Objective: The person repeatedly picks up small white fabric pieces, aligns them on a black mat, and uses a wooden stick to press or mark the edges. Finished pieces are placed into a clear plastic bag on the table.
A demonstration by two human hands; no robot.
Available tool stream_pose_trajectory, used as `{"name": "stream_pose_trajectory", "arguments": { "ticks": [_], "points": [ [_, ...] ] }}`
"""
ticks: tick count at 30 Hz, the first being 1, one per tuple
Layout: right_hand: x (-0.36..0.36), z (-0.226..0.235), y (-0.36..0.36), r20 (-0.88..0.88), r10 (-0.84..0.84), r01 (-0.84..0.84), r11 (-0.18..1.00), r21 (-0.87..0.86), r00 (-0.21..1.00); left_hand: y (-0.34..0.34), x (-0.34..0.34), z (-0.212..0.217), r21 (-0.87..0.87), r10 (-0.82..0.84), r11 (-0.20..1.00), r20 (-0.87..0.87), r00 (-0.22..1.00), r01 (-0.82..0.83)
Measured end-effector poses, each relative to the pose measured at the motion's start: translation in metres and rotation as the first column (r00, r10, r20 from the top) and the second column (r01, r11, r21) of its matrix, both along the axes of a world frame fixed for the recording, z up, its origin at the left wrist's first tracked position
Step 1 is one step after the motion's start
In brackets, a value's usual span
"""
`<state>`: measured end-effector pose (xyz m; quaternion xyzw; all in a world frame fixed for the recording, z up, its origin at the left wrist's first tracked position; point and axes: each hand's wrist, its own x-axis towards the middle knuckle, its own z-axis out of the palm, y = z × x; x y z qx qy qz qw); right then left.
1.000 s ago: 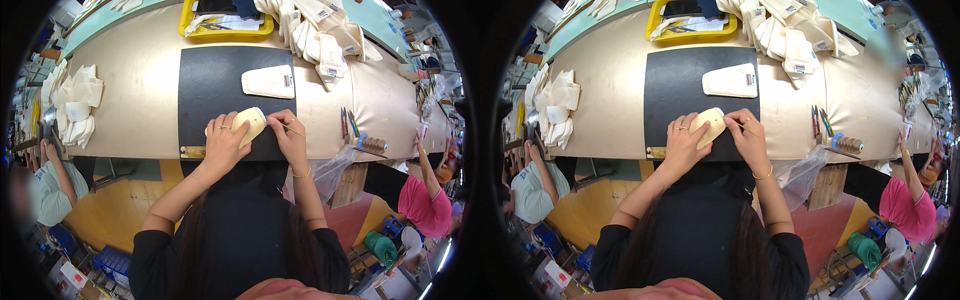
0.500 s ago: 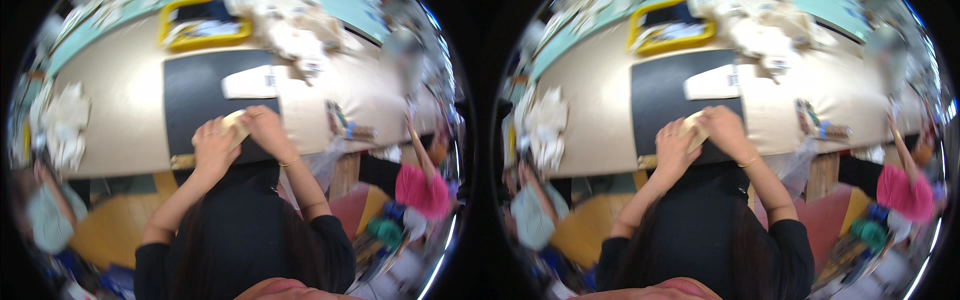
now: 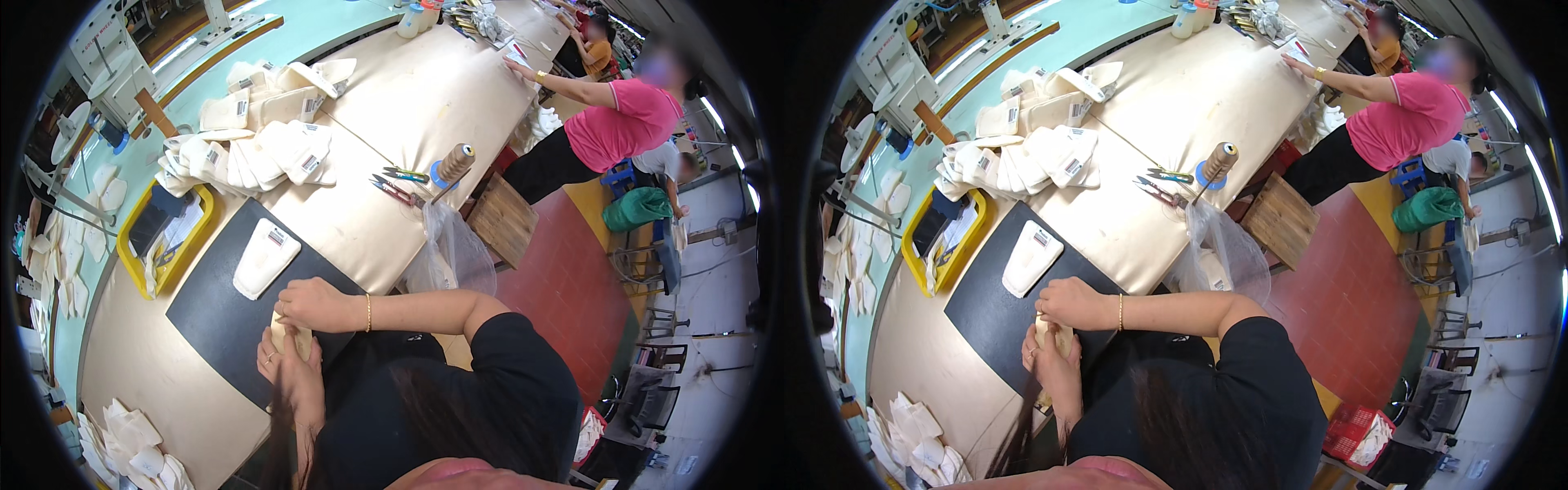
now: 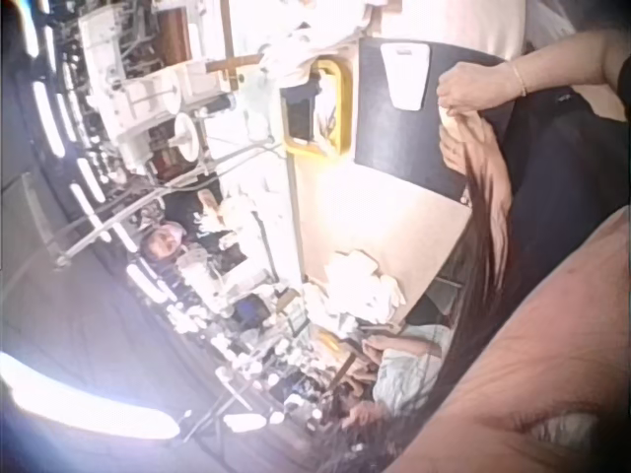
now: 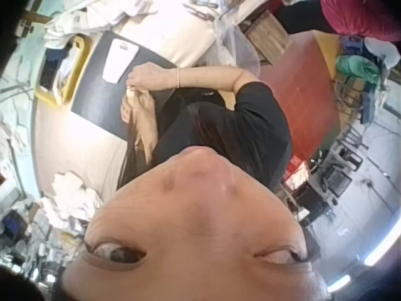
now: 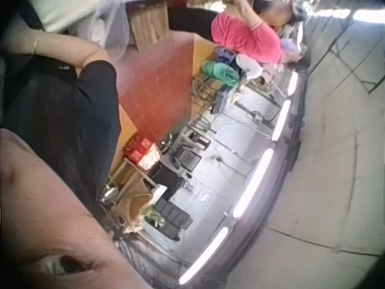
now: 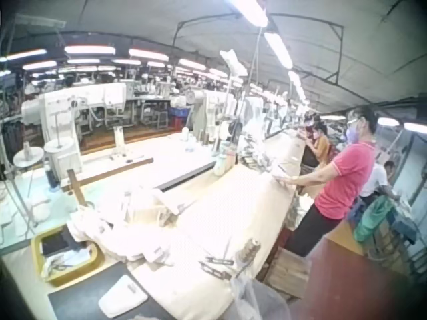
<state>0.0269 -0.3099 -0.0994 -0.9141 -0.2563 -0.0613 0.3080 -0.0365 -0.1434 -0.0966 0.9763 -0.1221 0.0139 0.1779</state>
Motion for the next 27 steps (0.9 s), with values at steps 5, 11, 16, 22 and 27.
{"name": "stream_pose_trajectory", "arguments": {
  "ticks": [5,11,16,22,27],
  "points": [
    [-0.006,-0.005,0.002,0.089,-0.016,0.021,0.998,-0.055,0.996,-0.002,0.0,0.003,-0.024,0.013,1.0,0.033,0.999,-0.012],
    [-0.006,-0.004,0.006,0.081,-0.08,0.082,0.996,-0.025,0.993,-0.004,0.001,0.0,-0.032,0.014,0.999,0.101,0.995,-0.011],
    [0.002,0.011,0.002,-0.065,-0.217,0.225,0.961,0.159,0.974,-0.003,0.006,0.005,-0.098,-0.019,0.995,0.05,0.999,0.024],
    [0.018,0.032,-0.03,-0.321,-0.22,0.33,0.878,0.346,0.921,0.007,0.011,0.008,-0.227,0.043,0.973,-0.002,0.999,-0.043],
    [0.052,0.024,-0.054,0.053,-0.316,0.298,0.93,0.214,0.947,0.056,0.028,0.012,-0.232,0.232,0.95,0.082,0.969,-0.208]
  ]
}}
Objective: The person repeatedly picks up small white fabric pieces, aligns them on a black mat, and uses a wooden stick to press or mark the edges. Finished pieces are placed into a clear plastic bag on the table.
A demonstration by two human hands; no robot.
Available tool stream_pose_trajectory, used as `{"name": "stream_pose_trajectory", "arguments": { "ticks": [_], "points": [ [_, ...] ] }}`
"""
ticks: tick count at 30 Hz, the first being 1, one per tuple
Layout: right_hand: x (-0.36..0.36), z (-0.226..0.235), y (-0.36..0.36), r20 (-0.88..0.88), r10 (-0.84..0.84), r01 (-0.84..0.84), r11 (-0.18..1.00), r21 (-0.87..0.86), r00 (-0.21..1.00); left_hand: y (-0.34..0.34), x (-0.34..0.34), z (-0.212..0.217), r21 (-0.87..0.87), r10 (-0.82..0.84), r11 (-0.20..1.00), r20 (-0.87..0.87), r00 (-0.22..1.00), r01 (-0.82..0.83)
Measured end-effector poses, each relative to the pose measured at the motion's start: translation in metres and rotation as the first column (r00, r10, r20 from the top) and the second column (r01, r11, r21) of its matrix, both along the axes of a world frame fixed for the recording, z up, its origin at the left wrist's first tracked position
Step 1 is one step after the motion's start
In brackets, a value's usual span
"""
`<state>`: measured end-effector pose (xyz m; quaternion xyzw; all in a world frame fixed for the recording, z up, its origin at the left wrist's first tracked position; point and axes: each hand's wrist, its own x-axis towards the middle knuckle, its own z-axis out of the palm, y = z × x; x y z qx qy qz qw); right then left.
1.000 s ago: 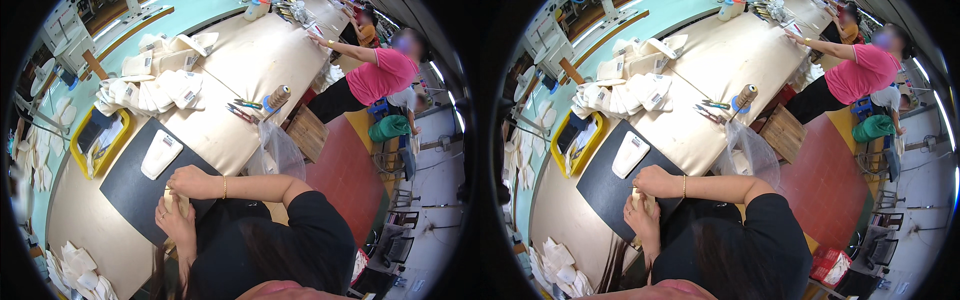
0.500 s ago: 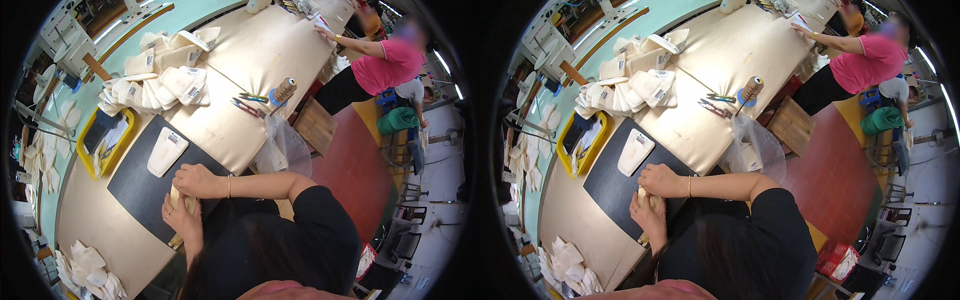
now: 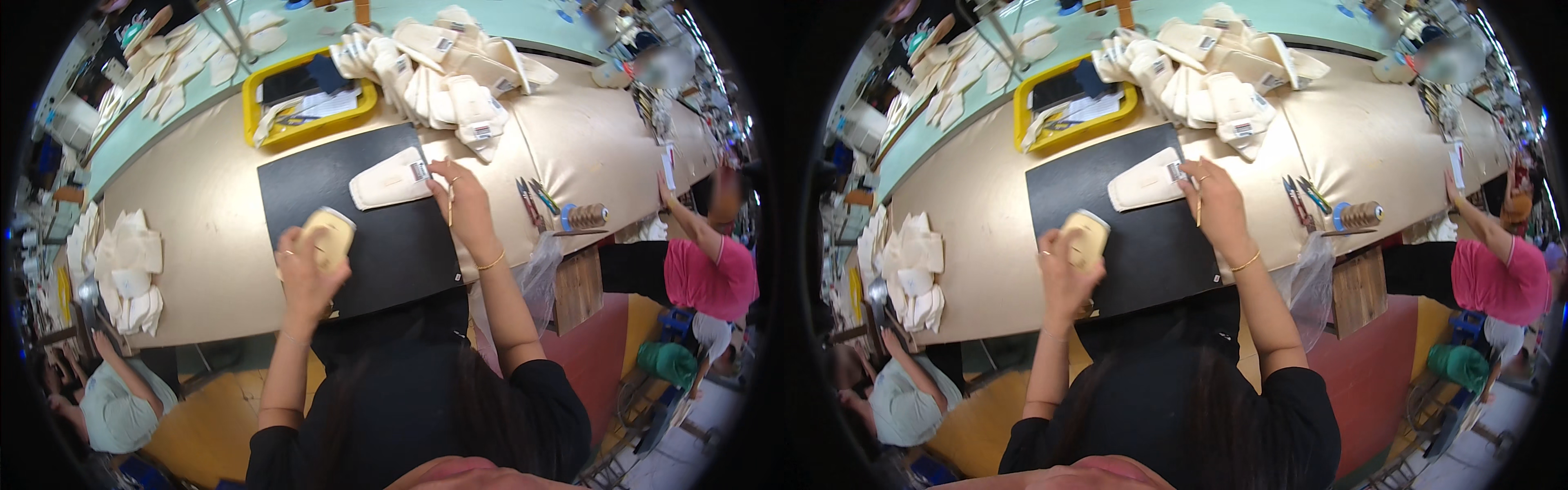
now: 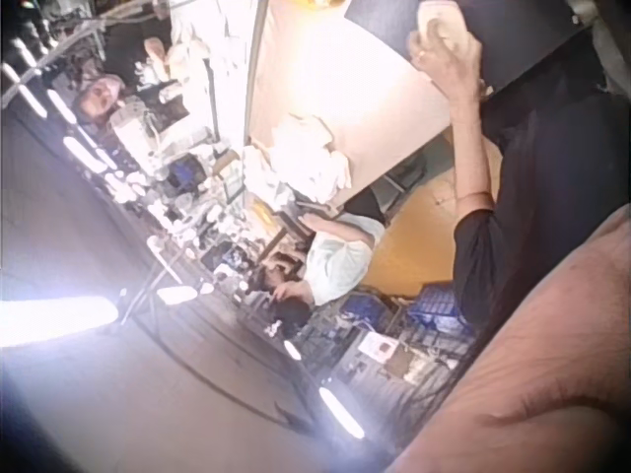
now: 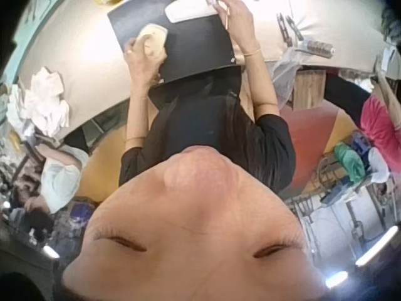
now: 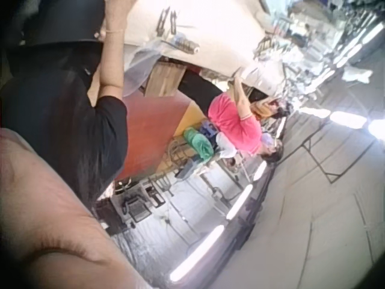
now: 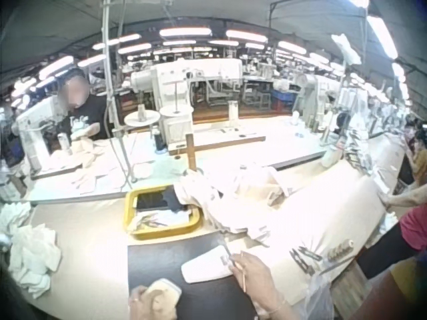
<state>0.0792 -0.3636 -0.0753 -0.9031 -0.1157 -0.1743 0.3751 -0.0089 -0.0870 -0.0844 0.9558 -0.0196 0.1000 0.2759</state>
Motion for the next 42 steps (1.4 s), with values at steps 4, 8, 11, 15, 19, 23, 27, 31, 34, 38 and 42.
{"name": "stream_pose_trajectory", "arguments": {
  "ticks": [4,8,11,15,19,23,27,31,34,38,42],
  "points": [
    [0.017,-0.014,-0.003,-0.052,0.139,-0.143,0.986,-0.084,0.989,0.074,0.025,0.001,0.099,0.238,0.964,0.083,0.968,-0.246],
    [0.041,-0.021,0.009,-0.025,0.269,-0.267,0.938,-0.22,0.963,0.12,0.026,-0.004,0.222,0.295,0.933,-0.031,0.955,-0.282],
    [0.046,-0.015,0.018,-0.163,0.203,-0.253,0.875,-0.413,0.966,0.12,0.02,-0.002,0.18,0.315,0.933,0.015,0.949,-0.313],
    [0.012,0.006,0.025,-0.313,0.041,-0.18,0.884,-0.431,0.949,0.083,0.008,0.007,-0.09,0.267,0.961,0.034,0.963,-0.263],
    [-0.026,0.013,0.03,-0.279,0.14,-0.185,0.973,-0.14,0.95,0.035,0.014,0.013,-0.302,0.101,0.945,-0.104,0.989,-0.128],
    [-0.015,-0.002,0.029,0.04,0.198,-0.196,0.979,-0.053,0.979,-0.004,0.027,0.017,-0.129,-0.039,0.991,-0.073,0.997,0.029],
    [-0.003,-0.015,0.028,-0.04,0.237,-0.237,0.971,-0.001,0.971,-0.057,0.017,0.016,0.052,-0.118,0.991,-0.051,0.992,0.12],
    [-0.024,-0.013,0.026,-0.189,0.22,-0.225,0.974,-0.008,0.957,-0.074,0.009,0.007,0.09,-0.122,0.987,-0.095,0.988,0.13],
    [-0.049,-0.011,0.023,-0.258,0.247,-0.246,0.969,0.035,0.934,-0.062,-0.003,0.002,0.107,-0.145,0.982,-0.102,0.984,0.156],
    [-0.064,-0.019,0.023,-0.224,0.267,-0.237,0.959,0.154,0.937,-0.05,-0.008,-0.002,0.13,-0.221,0.965,-0.06,0.973,0.227],
    [-0.066,-0.025,0.02,-0.211,0.251,-0.194,0.947,0.258,0.945,-0.049,-0.006,-0.003,0.14,-0.263,0.954,-0.019,0.965,0.263]
  ]
}}
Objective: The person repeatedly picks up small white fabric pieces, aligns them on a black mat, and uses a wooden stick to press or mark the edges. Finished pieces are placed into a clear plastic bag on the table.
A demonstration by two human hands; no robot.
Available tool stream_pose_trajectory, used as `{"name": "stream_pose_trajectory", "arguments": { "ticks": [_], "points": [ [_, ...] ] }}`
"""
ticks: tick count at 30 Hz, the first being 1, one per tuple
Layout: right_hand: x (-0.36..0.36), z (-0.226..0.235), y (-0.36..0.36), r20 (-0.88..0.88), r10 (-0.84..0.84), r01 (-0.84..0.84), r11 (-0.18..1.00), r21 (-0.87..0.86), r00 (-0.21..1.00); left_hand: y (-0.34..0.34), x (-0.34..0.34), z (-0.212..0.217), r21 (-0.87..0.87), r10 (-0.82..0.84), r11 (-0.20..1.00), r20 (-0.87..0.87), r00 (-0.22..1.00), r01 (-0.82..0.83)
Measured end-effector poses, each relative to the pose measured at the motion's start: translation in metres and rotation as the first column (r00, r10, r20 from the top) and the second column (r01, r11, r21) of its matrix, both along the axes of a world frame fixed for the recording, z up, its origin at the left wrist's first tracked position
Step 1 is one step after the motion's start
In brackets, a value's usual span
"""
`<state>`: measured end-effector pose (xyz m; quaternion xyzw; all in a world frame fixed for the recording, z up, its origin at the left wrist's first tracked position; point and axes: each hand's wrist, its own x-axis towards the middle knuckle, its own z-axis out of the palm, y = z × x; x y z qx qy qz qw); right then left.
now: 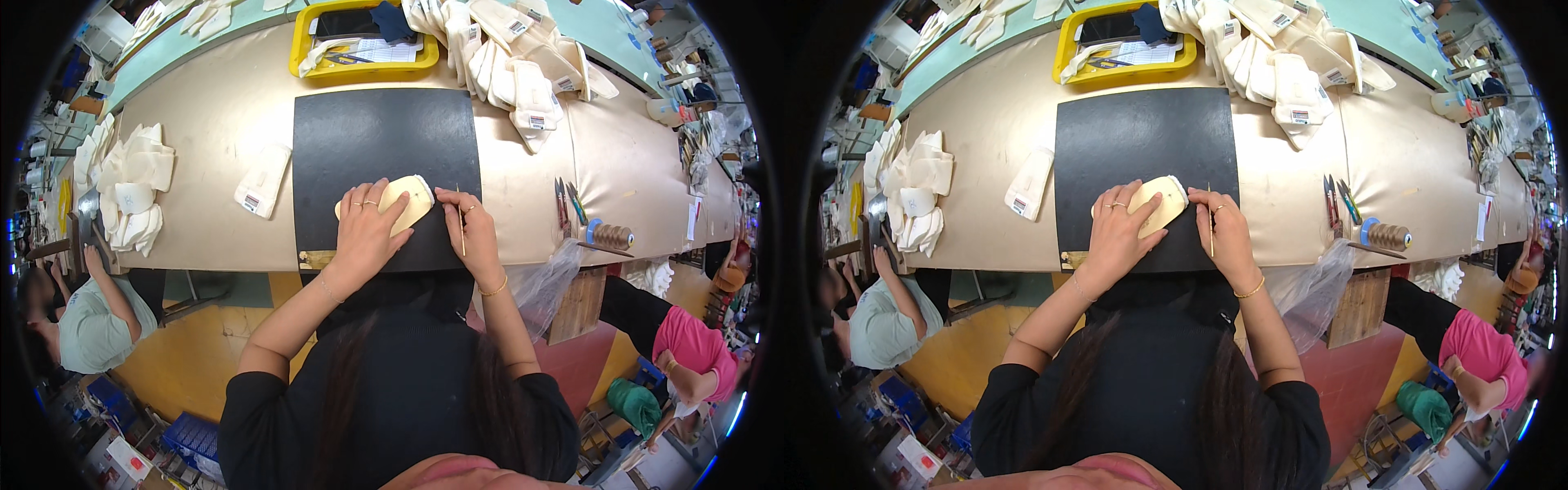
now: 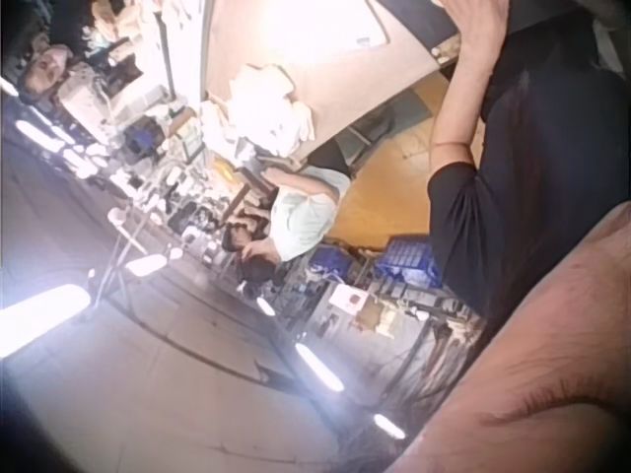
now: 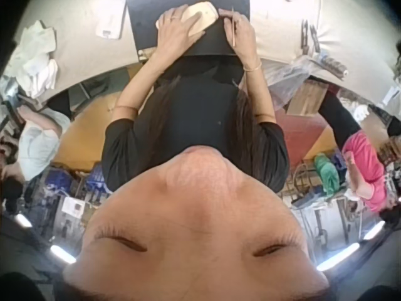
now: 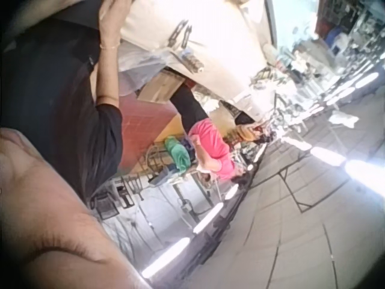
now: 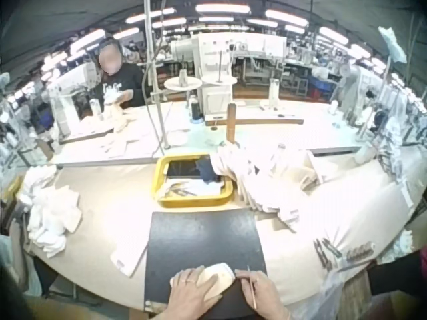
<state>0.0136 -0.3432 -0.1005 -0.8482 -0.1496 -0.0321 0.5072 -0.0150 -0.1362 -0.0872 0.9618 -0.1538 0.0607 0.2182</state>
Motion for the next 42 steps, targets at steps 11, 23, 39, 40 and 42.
{"name": "stream_pose_trajectory", "arguments": {
  "ticks": [11,23,39,40,42],
  "points": [
    [0.004,0.004,0.002,-0.095,-0.084,0.096,0.987,0.127,0.992,0.0,0.004,0.003,0.03,-0.015,0.999,-0.018,1.0,0.015],
    [0.03,0.012,0.025,0.044,0.063,-0.054,0.984,-0.172,0.997,-0.01,0.002,0.008,0.171,0.049,0.985,-0.077,0.996,-0.035],
    [0.032,0.006,0.035,0.127,0.147,-0.076,0.89,-0.45,0.981,-0.003,0.005,-0.005,0.216,0.004,0.976,-0.093,0.996,0.016],
    [0.031,0.004,0.036,0.132,0.122,-0.053,0.898,-0.436,0.984,-0.002,0.006,-0.008,0.217,0.001,0.976,-0.095,0.995,0.02],
    [0.027,0.004,0.038,0.129,0.114,-0.045,0.893,-0.447,0.985,-0.002,0.007,-0.01,0.231,0.008,0.973,-0.102,0.995,0.016]
  ]
}}
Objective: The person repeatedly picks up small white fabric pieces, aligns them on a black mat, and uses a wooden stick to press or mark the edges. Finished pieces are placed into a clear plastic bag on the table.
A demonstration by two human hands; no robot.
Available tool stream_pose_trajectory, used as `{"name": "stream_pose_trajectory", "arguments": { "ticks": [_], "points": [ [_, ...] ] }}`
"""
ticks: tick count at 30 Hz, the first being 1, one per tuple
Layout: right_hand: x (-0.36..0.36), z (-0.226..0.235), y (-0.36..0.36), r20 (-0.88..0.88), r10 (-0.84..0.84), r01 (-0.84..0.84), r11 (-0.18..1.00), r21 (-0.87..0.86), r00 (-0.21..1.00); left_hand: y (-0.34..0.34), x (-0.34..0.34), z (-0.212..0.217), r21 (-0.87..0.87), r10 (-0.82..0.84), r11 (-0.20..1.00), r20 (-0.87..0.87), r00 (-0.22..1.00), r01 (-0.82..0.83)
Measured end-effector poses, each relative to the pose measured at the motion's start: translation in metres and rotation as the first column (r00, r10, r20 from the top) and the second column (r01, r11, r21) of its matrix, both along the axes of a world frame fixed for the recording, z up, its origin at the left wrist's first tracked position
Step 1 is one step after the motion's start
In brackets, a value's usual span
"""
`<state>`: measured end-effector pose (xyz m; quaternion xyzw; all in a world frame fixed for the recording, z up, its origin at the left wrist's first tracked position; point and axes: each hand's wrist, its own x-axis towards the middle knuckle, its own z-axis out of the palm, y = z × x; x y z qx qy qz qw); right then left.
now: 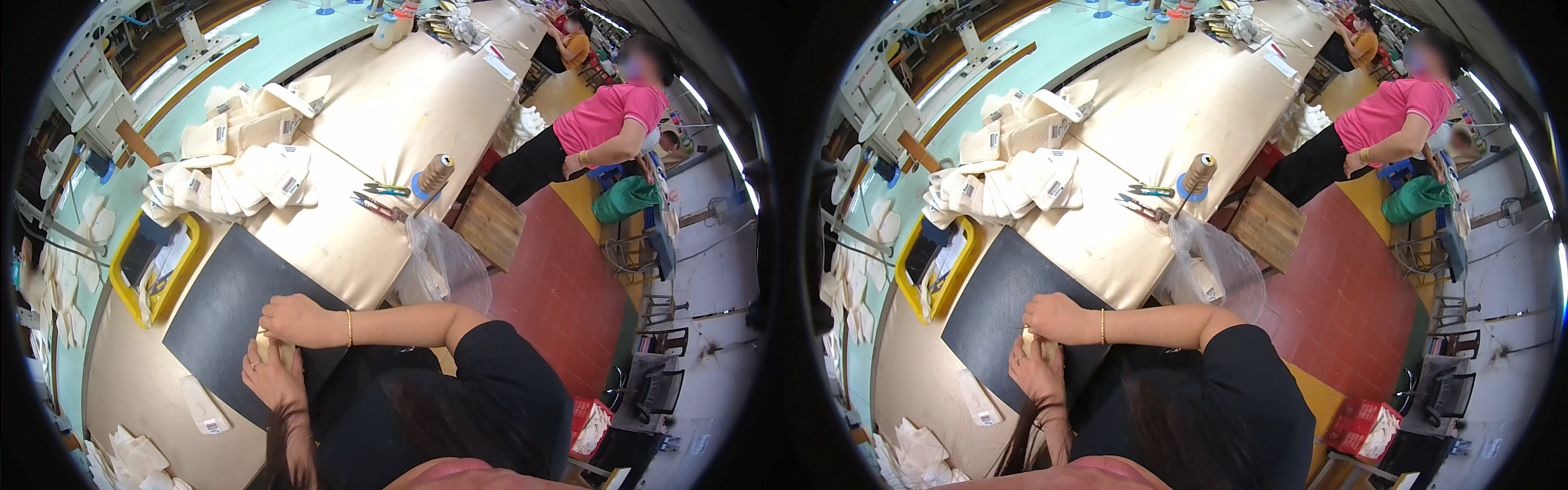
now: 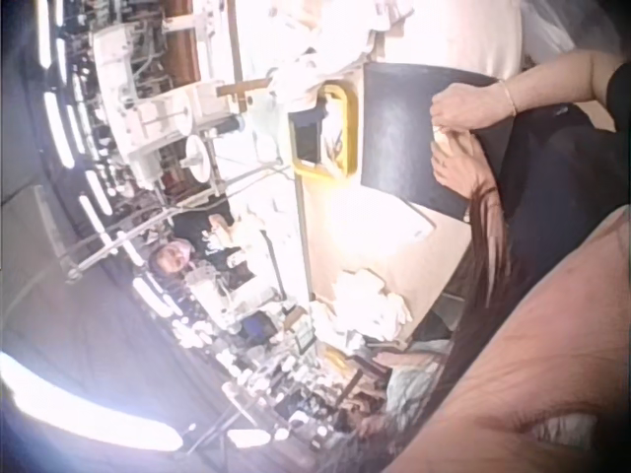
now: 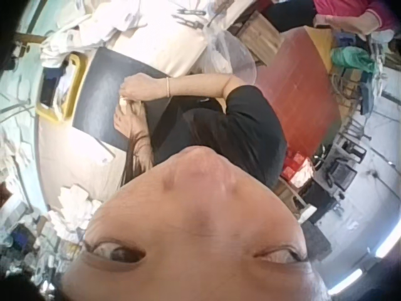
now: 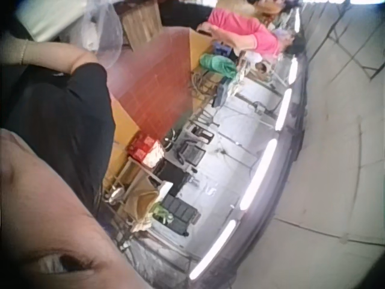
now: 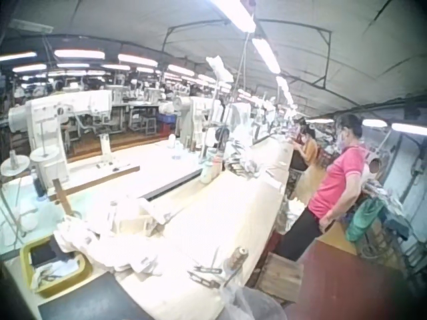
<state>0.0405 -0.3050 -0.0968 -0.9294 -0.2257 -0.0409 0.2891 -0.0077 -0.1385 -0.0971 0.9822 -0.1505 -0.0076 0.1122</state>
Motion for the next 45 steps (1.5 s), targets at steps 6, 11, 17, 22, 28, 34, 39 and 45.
{"name": "stream_pose_trajectory", "arguments": {
  "ticks": [6,11,17,22,28,34,39,45],
  "points": [
    [-0.009,-0.003,-0.002,0.045,0.013,-0.011,0.999,-0.047,0.999,-0.003,-0.001,0.004,-0.035,0.002,0.999,0.044,0.999,0.0],
    [-0.004,-0.01,0.0,0.086,-0.035,0.033,0.999,0.035,0.996,-0.002,-0.002,0.003,-0.041,-0.022,0.999,0.072,0.997,0.025],
    [0.017,-0.005,-0.019,-0.293,-0.012,0.073,0.978,0.197,0.956,-0.007,-0.006,0.003,-0.168,0.006,0.986,0.123,0.992,0.014],
    [-0.004,0.021,-0.012,0.055,0.036,-0.042,0.993,0.113,0.998,-0.008,-0.01,0.004,-0.301,0.085,0.951,0.045,0.995,-0.068],
    [0.003,0.048,-0.003,0.06,0.066,-0.081,0.952,0.295,0.996,0.016,-0.006,0.019,-0.341,0.142,0.934,0.088,0.986,-0.104],
    [0.052,0.024,-0.052,0.124,-0.16,0.13,0.967,0.218,0.979,0.112,0.01,0.027,-0.295,0.471,0.876,0.343,0.813,-0.383],
    [0.126,-0.014,-0.11,0.283,-0.369,0.409,0.908,-0.096,0.885,0.168,0.015,0.015,-0.001,0.596,0.797,0.169,0.785,-0.604],
    [0.163,-0.035,-0.13,0.151,-0.444,0.467,0.863,-0.19,0.883,0.153,0.013,0.007,-0.176,0.601,0.798,0.173,0.781,-0.576]
  ]
}}
